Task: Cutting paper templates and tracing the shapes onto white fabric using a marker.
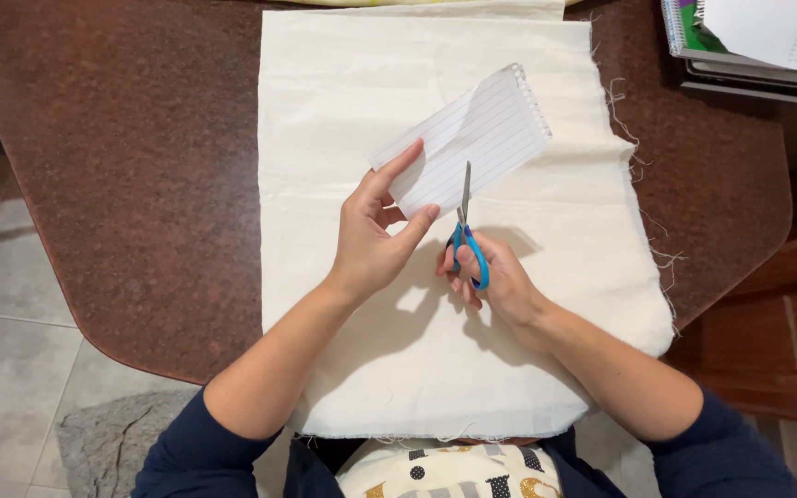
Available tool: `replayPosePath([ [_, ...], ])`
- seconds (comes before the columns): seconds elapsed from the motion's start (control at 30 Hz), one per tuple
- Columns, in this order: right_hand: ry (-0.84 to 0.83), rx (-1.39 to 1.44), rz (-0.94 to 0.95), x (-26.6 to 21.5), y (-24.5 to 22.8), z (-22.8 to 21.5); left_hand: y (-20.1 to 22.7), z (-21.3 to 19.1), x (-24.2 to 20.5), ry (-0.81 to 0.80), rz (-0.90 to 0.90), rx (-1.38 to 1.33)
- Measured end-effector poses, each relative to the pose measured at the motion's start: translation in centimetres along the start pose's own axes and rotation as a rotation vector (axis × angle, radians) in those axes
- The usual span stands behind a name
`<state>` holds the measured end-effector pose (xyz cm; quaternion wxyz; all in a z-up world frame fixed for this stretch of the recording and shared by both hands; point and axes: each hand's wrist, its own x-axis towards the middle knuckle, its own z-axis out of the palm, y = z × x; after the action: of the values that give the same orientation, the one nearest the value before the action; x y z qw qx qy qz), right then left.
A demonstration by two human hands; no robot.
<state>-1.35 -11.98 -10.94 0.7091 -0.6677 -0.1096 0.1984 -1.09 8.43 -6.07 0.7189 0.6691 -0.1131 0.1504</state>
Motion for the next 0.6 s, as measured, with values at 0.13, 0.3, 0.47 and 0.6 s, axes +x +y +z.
replayPosePath([
  [0.13,-0.007,0.004,-0.004,0.08,-0.69,0.51,-0.10,0.01,0.02,0.001,0.004,-0.001],
  [0.3,-0.007,0.057,-0.084,0.12,-0.78,0.79,-0.12,-0.15,-0.03,0.004,0.011,-0.007],
  [0.47,-0.011,0.081,-0.096,0.19,-0.20,0.64,0.03,-0.42,0.20,0.003,0.026,-0.004],
  [0.6,-0.013,0.086,-0.118,0.12,-0.09,0.58,0.44,-0.54,0.29,-0.005,0.023,0.000],
])
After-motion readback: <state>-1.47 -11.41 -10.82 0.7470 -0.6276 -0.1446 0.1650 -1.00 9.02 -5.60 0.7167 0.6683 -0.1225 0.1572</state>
